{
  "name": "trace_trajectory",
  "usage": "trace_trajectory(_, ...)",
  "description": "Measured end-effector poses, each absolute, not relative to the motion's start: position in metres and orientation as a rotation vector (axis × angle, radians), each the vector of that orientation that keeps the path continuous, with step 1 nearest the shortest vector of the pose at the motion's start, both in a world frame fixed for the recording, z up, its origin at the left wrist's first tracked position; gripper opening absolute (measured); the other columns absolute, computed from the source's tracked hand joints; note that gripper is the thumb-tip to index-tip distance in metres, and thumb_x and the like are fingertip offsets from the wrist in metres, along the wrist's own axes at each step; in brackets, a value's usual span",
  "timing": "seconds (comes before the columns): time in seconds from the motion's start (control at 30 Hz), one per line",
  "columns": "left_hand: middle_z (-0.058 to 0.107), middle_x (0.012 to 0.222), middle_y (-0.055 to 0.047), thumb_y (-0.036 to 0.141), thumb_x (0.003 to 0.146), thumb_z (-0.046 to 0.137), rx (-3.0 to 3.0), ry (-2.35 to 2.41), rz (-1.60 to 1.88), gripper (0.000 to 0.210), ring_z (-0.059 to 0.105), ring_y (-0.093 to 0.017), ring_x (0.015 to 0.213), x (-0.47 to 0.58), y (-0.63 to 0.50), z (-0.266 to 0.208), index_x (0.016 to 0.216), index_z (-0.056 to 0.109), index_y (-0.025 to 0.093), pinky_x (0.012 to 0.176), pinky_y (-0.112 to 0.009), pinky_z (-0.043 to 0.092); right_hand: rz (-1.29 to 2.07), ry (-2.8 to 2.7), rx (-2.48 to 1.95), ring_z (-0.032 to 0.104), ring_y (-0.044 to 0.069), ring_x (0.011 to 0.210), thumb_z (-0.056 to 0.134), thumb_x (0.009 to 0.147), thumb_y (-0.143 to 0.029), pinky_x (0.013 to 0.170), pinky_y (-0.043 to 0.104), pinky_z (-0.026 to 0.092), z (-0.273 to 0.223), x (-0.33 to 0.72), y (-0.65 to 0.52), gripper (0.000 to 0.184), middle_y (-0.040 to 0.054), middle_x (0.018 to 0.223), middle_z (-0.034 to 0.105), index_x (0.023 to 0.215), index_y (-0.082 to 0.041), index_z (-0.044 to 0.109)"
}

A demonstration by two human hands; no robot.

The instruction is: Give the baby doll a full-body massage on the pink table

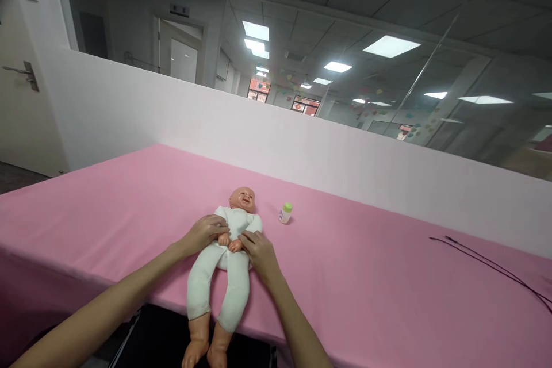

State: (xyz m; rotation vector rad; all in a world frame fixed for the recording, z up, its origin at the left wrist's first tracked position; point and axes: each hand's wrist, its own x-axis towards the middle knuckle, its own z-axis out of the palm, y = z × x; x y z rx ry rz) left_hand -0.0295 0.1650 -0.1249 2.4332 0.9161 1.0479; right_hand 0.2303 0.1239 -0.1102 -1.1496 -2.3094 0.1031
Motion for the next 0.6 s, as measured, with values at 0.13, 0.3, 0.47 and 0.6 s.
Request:
trace_trajectory(0.13, 0.075, 0.113, -0.008, 0.026, 0.093, 0.060, 2.101, 0.984, 1.290, 0.022, 0.066, -0.027, 0.110, -0.039, 0.170, -0.114, 0.105, 0.079, 0.025, 0.100, -0.040, 0.050, 0.326, -1.829, -1.213, 0.067, 0.028, 0.098, 0.065, 0.091, -0.041, 0.084, 0.039, 0.053, -0.103, 0.249, 0.138, 0.028, 0.0076, 0.112, 0.077, 0.110, -0.025, 0.077)
trace_trajectory(0.3, 0.068, 0.081, -0.004, 0.030, 0.082, 0.075, 0.917, 1.264, 1.711, 0.017, 0.066, -0.020, 0.081, -0.069, 0.191, -0.123, 0.076, 0.066, 0.017, 0.082, -0.034, 0.055, 0.646, -0.775, -1.292, 0.058, 0.020, 0.062, 0.080, 0.070, -0.053, 0.057, 0.033, 0.051, -0.118, 0.299, 0.160, 0.036, 0.0019, 0.066, 0.064, 0.083, -0.020, 0.071)
trace_trajectory(0.47, 0.065, 0.075, -0.003, 0.022, 0.073, 0.084, 0.579, 1.207, 1.650, 0.020, 0.066, -0.016, 0.072, -0.090, 0.202, -0.133, 0.072, 0.065, 0.015, 0.076, -0.033, 0.056, 0.743, -0.615, -1.250, 0.056, 0.017, 0.055, 0.084, 0.064, -0.046, 0.051, 0.031, 0.050, -0.129, 0.310, 0.162, 0.032, 0.0018, 0.063, 0.060, 0.071, -0.022, 0.064)
trace_trajectory(0.6, 0.069, 0.077, -0.004, 0.033, 0.070, 0.087, 0.897, 1.164, 1.697, 0.026, 0.065, -0.019, 0.074, -0.079, 0.195, -0.115, 0.074, 0.069, 0.015, 0.073, -0.032, 0.054, 0.734, -0.787, -1.158, 0.060, 0.017, 0.067, 0.082, 0.072, -0.052, 0.060, 0.030, 0.052, -0.106, 0.288, 0.151, 0.046, 0.0030, 0.078, 0.068, 0.099, -0.017, 0.075)
